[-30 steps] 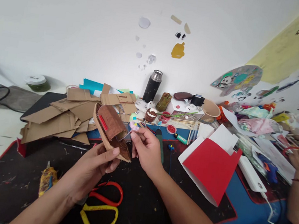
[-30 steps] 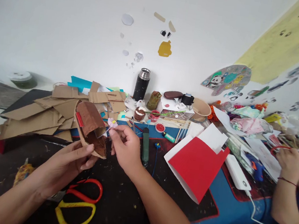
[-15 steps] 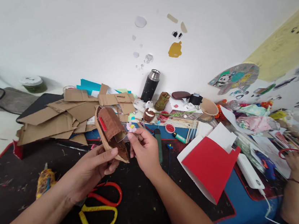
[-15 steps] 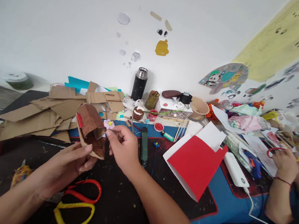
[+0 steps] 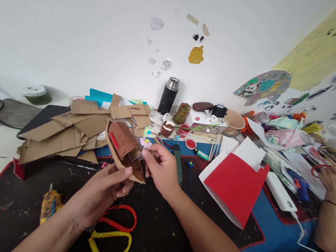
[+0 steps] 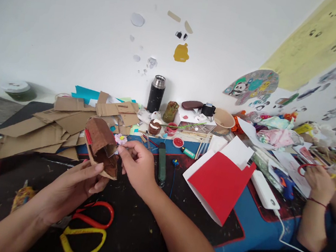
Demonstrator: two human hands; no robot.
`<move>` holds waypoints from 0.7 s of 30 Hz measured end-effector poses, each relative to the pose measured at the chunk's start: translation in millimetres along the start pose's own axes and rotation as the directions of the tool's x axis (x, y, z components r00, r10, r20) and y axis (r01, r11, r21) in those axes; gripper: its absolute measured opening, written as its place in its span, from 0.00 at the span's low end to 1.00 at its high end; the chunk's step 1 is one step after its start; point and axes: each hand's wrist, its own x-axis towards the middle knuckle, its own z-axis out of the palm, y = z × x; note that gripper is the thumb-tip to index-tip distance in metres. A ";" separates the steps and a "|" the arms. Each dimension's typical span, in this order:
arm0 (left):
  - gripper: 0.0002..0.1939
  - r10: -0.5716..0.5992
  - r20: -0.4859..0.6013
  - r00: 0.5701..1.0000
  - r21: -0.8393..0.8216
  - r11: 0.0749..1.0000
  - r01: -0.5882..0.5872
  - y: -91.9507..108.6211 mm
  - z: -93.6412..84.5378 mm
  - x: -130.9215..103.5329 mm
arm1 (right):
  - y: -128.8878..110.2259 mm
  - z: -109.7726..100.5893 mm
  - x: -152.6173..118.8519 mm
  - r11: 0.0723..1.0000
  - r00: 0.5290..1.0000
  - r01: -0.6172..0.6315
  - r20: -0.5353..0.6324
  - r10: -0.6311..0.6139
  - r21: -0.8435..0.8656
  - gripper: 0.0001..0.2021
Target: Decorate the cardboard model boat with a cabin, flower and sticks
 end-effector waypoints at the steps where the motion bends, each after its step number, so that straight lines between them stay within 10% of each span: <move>1: 0.30 0.004 0.003 1.000 0.008 1.000 -0.004 -0.1 0.0 0.1 | -0.4 0.1 0.0 1.000 1.000 -0.008 0.003 0.008 -0.004 0.21; 21: 0.28 -0.017 0.111 0.994 0.022 1.000 0.015 -0.7 -4.5 -0.1 | 0.7 -1.1 -0.1 1.000 1.000 -0.015 0.024 0.015 0.002 0.19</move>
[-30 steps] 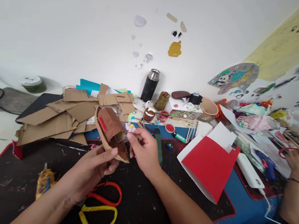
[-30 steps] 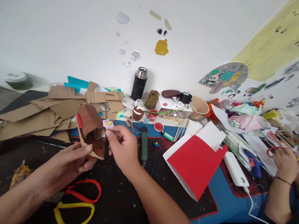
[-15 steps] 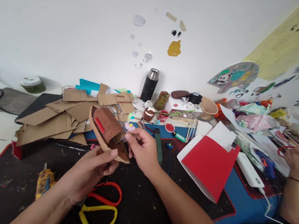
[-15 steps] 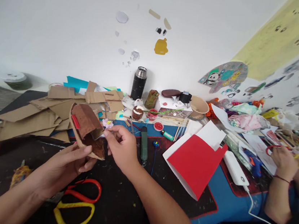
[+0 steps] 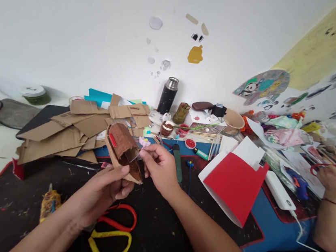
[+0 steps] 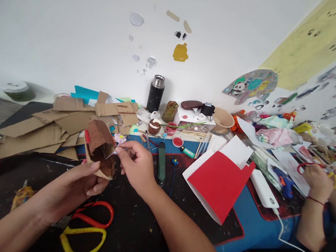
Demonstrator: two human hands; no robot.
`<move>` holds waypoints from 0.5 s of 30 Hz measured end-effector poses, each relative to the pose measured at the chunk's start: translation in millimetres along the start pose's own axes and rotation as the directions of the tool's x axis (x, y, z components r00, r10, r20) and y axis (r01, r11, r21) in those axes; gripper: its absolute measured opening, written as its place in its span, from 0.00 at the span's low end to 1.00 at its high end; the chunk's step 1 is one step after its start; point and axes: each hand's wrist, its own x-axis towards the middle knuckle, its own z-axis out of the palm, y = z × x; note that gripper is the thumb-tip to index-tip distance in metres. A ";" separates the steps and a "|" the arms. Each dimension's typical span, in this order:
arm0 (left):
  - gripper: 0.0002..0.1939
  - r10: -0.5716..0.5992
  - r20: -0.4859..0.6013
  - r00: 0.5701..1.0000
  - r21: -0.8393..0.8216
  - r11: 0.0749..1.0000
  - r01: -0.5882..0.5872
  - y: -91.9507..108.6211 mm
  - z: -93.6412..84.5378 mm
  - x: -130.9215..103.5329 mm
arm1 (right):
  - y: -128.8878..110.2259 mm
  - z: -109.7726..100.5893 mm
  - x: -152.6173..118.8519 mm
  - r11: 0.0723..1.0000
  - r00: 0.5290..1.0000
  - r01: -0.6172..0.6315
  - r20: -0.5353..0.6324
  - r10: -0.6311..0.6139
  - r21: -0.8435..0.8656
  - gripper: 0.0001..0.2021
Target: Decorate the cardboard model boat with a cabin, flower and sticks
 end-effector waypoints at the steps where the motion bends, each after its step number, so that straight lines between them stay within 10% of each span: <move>1: 0.28 0.001 0.012 1.000 -0.003 1.000 -0.001 0.2 0.0 -0.2 | 0.4 -0.4 0.0 1.000 1.000 0.002 0.005 -0.002 0.003 0.18; 15: 0.26 -0.052 0.078 0.996 -0.023 0.998 0.054 -0.9 -6.6 1.5 | 5.7 -2.1 0.3 1.000 1.000 0.005 0.027 -0.006 0.024 0.17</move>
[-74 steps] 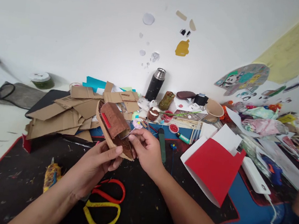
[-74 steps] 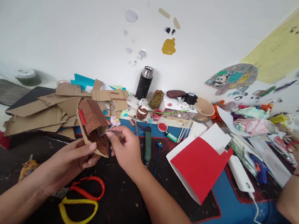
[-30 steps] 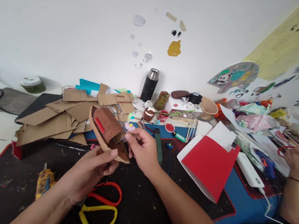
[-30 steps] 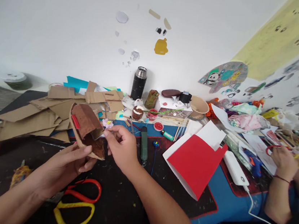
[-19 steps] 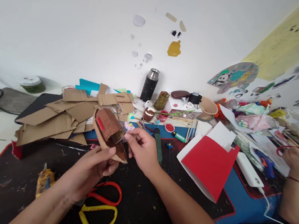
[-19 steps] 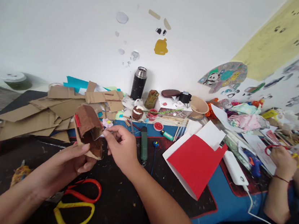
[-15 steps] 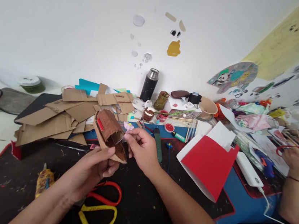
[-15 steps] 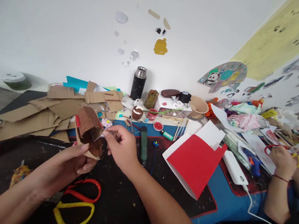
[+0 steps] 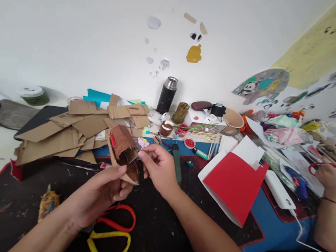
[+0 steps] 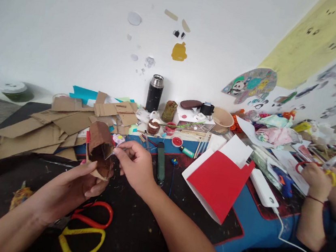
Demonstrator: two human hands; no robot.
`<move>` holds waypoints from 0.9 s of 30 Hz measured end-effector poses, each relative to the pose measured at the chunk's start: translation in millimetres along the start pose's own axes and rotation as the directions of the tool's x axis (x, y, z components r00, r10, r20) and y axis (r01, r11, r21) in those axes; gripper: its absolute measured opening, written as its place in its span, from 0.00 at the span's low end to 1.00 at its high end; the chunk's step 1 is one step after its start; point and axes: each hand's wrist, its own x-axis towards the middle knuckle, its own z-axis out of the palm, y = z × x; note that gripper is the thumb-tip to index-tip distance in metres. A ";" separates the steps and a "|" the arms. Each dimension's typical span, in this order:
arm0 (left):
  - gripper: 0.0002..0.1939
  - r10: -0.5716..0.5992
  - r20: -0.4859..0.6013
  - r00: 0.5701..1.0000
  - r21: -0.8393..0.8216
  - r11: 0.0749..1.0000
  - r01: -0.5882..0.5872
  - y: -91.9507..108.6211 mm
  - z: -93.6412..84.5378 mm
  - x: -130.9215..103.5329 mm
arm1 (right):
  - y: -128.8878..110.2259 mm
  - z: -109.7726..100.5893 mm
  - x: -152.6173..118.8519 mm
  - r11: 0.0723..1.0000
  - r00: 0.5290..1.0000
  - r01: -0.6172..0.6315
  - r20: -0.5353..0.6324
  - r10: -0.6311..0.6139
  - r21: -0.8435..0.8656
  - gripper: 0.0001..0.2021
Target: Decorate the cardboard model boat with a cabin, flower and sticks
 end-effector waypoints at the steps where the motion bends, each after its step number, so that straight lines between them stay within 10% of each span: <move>1: 0.26 0.000 -0.006 1.000 -0.003 1.000 0.000 -0.2 -0.4 0.2 | 0.5 0.3 -0.1 1.000 1.000 -0.005 0.000 0.005 0.001 0.17; 16: 0.33 0.172 -0.328 0.929 0.154 0.980 -0.128 1.5 -0.5 6.4 | 3.8 -5.0 -4.9 0.994 0.999 -0.054 0.005 0.054 0.090 0.25; 27: 0.29 0.211 -0.336 0.918 0.084 0.977 -0.193 6.6 -8.9 13.1 | 16.7 3.4 -19.4 0.994 0.979 -0.087 0.189 0.073 0.066 0.27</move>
